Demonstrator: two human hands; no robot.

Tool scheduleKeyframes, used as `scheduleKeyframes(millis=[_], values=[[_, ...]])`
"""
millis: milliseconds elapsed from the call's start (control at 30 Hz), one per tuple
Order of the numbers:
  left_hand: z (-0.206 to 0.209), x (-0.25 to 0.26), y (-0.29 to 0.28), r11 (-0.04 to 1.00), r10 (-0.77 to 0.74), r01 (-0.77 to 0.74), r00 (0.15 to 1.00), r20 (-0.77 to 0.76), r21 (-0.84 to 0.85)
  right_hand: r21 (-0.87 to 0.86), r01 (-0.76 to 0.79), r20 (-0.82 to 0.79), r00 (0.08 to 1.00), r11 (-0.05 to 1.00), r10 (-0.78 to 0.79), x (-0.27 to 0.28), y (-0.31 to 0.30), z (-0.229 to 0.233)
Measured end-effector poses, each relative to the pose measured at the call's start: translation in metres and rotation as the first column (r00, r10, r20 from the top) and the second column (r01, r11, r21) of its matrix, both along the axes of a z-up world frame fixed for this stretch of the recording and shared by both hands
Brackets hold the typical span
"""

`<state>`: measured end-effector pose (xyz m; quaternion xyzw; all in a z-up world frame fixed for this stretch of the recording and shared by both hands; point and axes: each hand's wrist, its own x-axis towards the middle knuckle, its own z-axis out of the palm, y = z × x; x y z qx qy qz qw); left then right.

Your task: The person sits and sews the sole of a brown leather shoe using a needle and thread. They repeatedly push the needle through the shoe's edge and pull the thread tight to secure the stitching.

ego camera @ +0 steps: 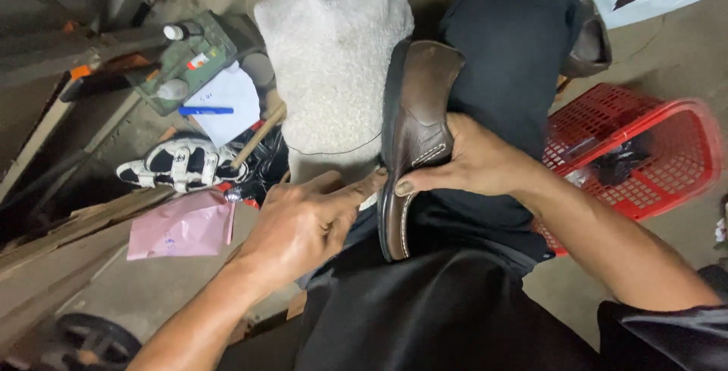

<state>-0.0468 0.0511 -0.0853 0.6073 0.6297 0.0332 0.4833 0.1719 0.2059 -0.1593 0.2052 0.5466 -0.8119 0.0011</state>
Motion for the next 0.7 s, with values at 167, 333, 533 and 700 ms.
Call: scheduleKeyframes(millis=[167,333,533,700], values=[[0.013,-0.009,-0.017,0.997,0.036,-0.038,0.999,0.033,0.063,0.132,-0.029,0.105,0.994,0.991,0.015,0.006,-0.007,0.027],[0.016,-0.009,-0.04,0.99,0.131,-0.132,0.991,0.03,0.042,0.41,-0.066,0.125,0.992,0.91,0.016,0.056,0.004,0.058],[0.011,-0.008,-0.046,0.966,0.096,-0.109,0.993,0.068,0.236,0.541,0.341,0.334,0.751,0.768,-0.569,0.175,0.04,0.053],[0.011,-0.009,-0.045,0.965,0.136,-0.16,0.983,0.126,0.206,0.989,-0.136,0.142,0.787,0.055,-0.601,0.186,0.009,0.022]])
